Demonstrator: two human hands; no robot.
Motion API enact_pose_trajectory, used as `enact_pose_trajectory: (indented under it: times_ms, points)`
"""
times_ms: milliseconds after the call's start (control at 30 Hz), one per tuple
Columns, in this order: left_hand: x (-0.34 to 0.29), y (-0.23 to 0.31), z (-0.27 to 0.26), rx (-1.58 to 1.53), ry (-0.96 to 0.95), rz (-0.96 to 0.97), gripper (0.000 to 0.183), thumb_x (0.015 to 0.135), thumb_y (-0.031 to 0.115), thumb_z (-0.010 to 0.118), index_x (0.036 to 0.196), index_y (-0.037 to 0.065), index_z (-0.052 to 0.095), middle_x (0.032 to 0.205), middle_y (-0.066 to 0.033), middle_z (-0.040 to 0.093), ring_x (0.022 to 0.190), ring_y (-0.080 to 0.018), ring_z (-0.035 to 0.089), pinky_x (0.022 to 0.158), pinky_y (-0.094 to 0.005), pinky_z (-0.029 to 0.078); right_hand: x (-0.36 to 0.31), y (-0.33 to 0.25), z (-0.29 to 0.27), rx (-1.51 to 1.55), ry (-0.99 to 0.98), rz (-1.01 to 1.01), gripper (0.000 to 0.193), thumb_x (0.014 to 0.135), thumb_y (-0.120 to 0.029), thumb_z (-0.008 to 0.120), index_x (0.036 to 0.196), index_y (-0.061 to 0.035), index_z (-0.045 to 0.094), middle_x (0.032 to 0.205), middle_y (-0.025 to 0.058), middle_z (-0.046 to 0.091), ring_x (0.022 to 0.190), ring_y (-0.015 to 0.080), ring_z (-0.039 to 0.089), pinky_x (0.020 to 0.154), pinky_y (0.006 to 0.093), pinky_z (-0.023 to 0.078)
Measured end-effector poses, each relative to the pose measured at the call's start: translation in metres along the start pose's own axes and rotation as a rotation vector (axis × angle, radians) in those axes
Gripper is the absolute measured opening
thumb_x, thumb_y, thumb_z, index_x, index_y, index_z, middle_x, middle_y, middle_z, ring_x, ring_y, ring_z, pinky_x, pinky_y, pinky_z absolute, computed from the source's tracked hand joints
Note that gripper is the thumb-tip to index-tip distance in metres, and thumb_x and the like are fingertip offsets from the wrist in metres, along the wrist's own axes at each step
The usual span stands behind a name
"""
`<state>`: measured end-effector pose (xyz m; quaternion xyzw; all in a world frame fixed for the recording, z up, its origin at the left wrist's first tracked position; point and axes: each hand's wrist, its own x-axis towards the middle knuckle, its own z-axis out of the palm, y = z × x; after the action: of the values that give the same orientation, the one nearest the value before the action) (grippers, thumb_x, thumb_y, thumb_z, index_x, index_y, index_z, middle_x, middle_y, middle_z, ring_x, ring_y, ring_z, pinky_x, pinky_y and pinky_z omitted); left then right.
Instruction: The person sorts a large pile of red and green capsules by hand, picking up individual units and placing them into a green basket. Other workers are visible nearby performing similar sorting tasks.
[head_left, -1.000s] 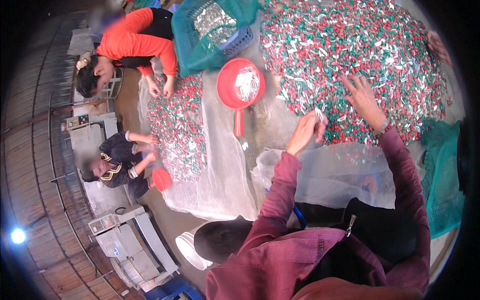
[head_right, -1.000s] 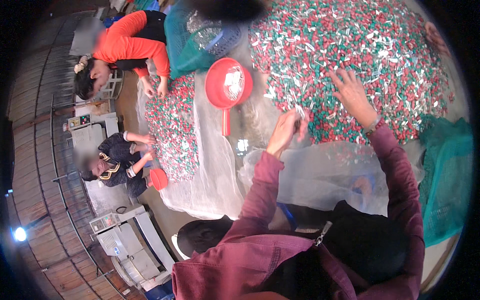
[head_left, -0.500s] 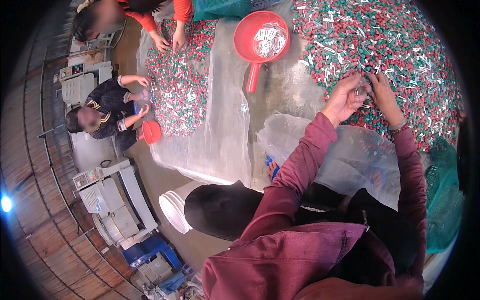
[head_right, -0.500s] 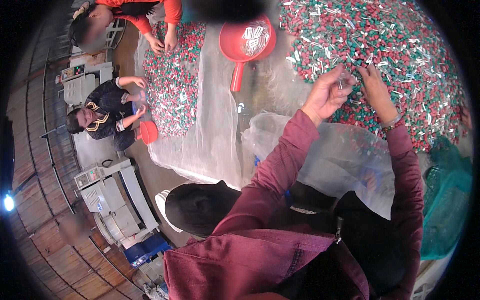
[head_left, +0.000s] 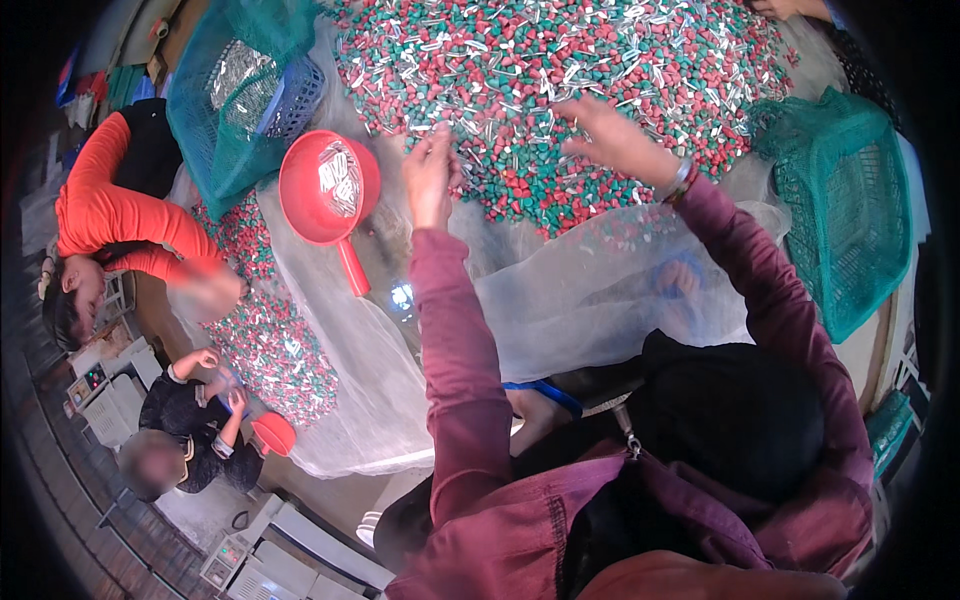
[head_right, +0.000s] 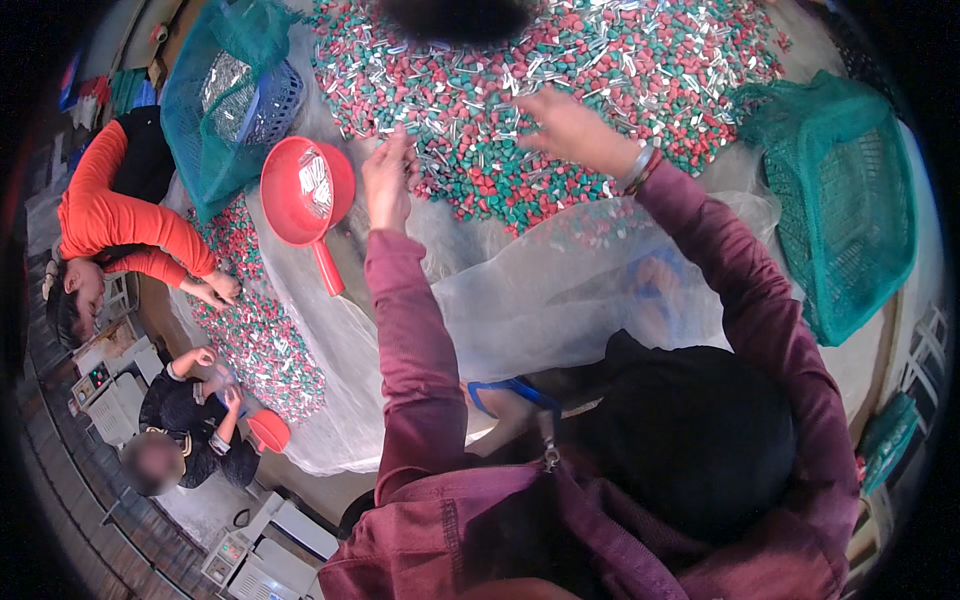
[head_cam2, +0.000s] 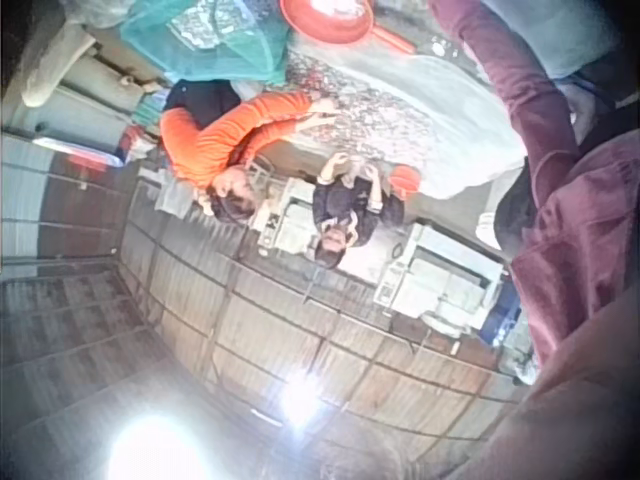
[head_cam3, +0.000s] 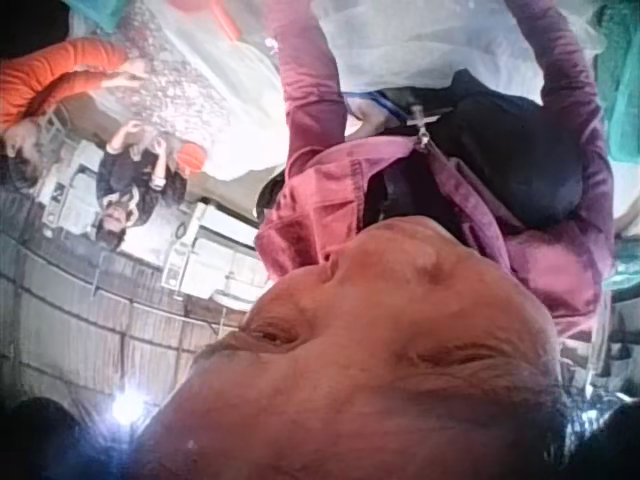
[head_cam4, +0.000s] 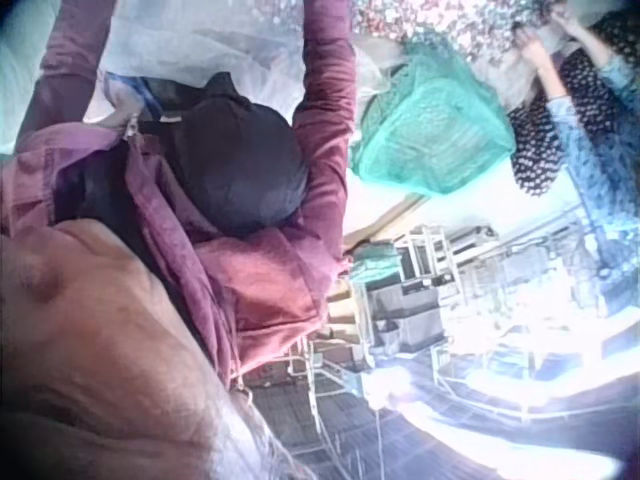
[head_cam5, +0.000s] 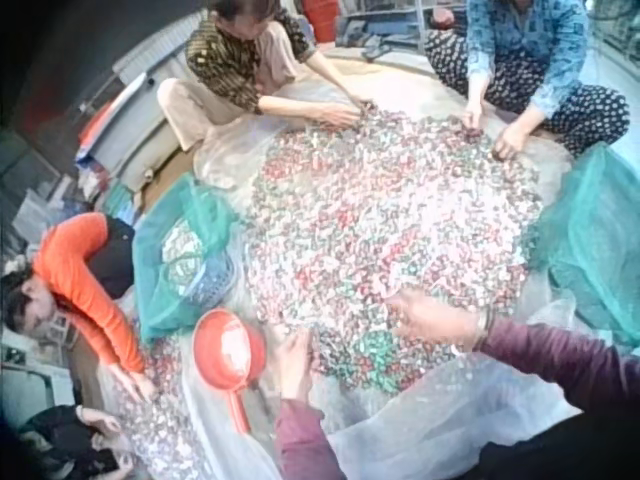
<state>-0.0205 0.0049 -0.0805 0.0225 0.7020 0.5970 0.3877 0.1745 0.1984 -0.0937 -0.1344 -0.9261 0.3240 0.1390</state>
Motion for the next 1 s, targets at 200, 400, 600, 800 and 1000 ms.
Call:
enact_pose_trajectory:
  times_ms: [200,400,600,800,1000]
  points:
    - [0.044,-0.020,0.044,1.083,0.188,0.243,0.041,0.075,0.036,0.074,0.084,-0.003,0.069,0.085,-0.0268,0.066,0.083,-0.0384,0.066,0.076,-0.0444,0.049,-0.030,-0.001,0.021,-0.086,-0.263,0.014,0.022,0.082,-0.020,0.066,0.098,-0.0053,0.065,0.092,0.0109,0.062,0.086,0.0273,0.064,0.076,0.0393,0.052]
    - [-0.005,-0.009,0.032,-0.146,-0.206,-0.019,0.017,0.085,0.019,0.059,0.088,0.002,0.059,0.073,-0.0089,0.058,0.063,-0.0214,0.056,0.050,-0.0292,0.042,-0.019,0.027,-0.031,0.398,-0.247,0.376,0.033,0.087,-0.036,0.064,0.088,-0.0025,0.066,0.070,0.0057,0.062,0.062,0.0163,0.058,0.059,0.0307,0.046]
    - [-0.037,-0.013,0.036,-0.324,-0.359,-0.100,0.018,0.088,0.015,0.056,0.098,0.002,0.060,0.076,-0.0040,0.055,0.062,-0.0120,0.050,0.045,-0.0201,0.036,-0.032,0.032,-0.032,0.724,-0.218,0.482,0.034,0.097,-0.035,0.048,0.093,-0.0013,0.052,0.078,0.0069,0.059,0.064,0.0171,0.057,0.058,0.0330,0.044]
    - [-0.028,-0.058,0.069,1.089,-0.181,0.400,0.023,0.079,0.022,0.072,0.085,0.001,0.067,0.068,-0.0152,0.066,0.065,-0.0222,0.065,0.058,-0.0338,0.048,-0.055,0.031,-0.020,-0.054,-0.246,0.461,0.027,0.094,-0.023,0.047,0.103,0.0015,0.051,0.092,0.0212,0.064,0.085,0.0381,0.063,0.072,0.0464,0.050]
    - [-0.046,-0.053,0.051,0.759,-0.242,0.155,0.021,0.084,0.021,0.064,0.086,0.001,0.061,0.068,-0.0080,0.060,0.061,-0.0201,0.057,0.050,-0.0306,0.044,-0.036,0.010,0.006,-0.167,-0.415,0.254,0.033,0.087,-0.030,0.059,0.102,-0.0004,0.057,0.080,0.0184,0.066,0.081,0.0356,0.065,0.067,0.0444,0.051]
